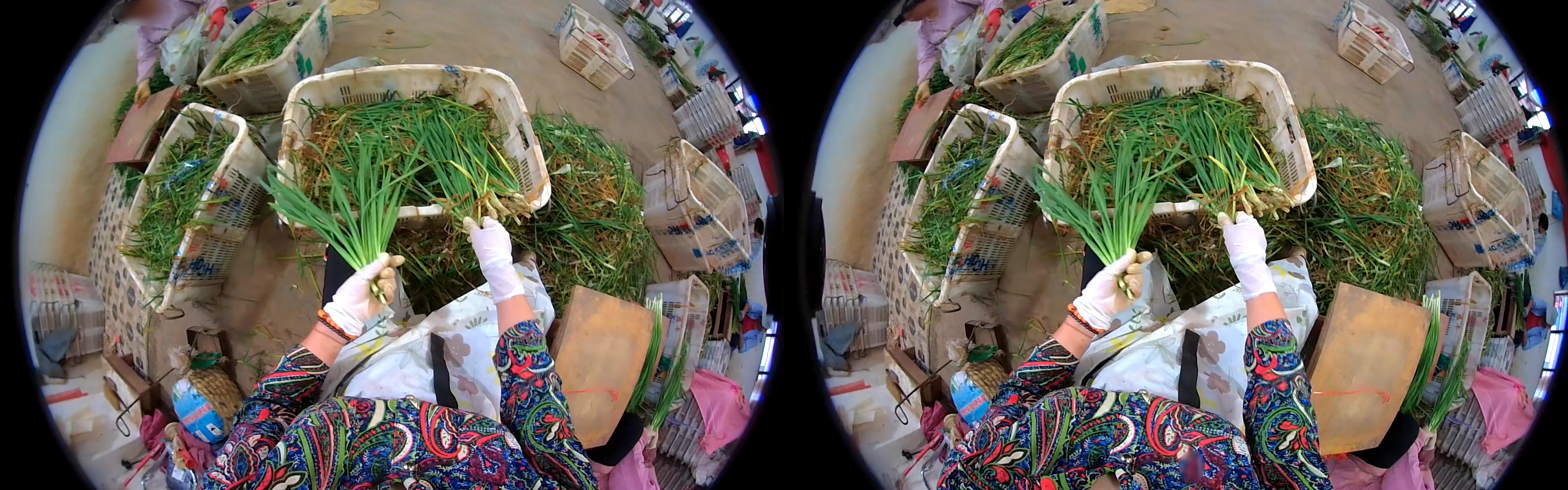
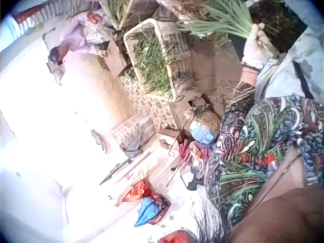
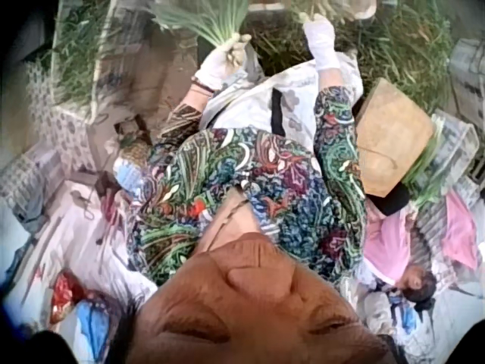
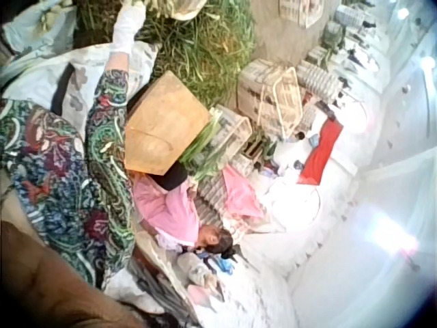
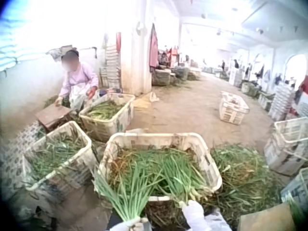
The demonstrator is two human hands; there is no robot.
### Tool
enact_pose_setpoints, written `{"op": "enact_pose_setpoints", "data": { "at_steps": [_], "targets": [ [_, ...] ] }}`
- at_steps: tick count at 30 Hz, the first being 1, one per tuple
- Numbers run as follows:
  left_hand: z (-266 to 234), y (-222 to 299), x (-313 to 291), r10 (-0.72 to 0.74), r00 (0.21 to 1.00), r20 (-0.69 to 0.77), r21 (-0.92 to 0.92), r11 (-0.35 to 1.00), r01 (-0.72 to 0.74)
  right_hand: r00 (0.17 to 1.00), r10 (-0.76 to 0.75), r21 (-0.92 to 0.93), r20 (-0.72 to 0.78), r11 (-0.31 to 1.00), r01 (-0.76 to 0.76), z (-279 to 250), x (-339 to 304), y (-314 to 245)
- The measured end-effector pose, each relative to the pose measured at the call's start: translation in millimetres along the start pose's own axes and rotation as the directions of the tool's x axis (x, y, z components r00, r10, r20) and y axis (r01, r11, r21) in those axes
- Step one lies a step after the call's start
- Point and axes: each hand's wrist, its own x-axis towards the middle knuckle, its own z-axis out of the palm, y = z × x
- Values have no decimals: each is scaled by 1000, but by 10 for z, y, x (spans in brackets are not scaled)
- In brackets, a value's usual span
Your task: The person bundles green onions with a rubber band on a wooden board and kemudian picks individual onions from a crate to clean and sort them by hand.
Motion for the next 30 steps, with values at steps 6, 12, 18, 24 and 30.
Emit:
{"op": "enact_pose_setpoints", "data": {
  "at_steps": [6,12,18,24,30],
  "targets": [
    [97,-172,387,167,971,-170,278,954,-115,973,-21,474,230,876,-93,-78,-483,-321],
    [67,-168,788,174,949,-263,236,965,-111,922,-356,-36,-154,934,355,124,-798,-365],
    [93,291,862,323,876,-359,59,944,-324,931,205,409,302,854,-321,-375,-820,-184],
    [89,164,719,244,927,-285,91,970,-227,873,132,551,470,729,-407,-306,-806,44],
    [42,43,491,320,924,-210,360,904,-232,597,-208,612,775,6,-791,-99,-917,-688]
  ]
}}
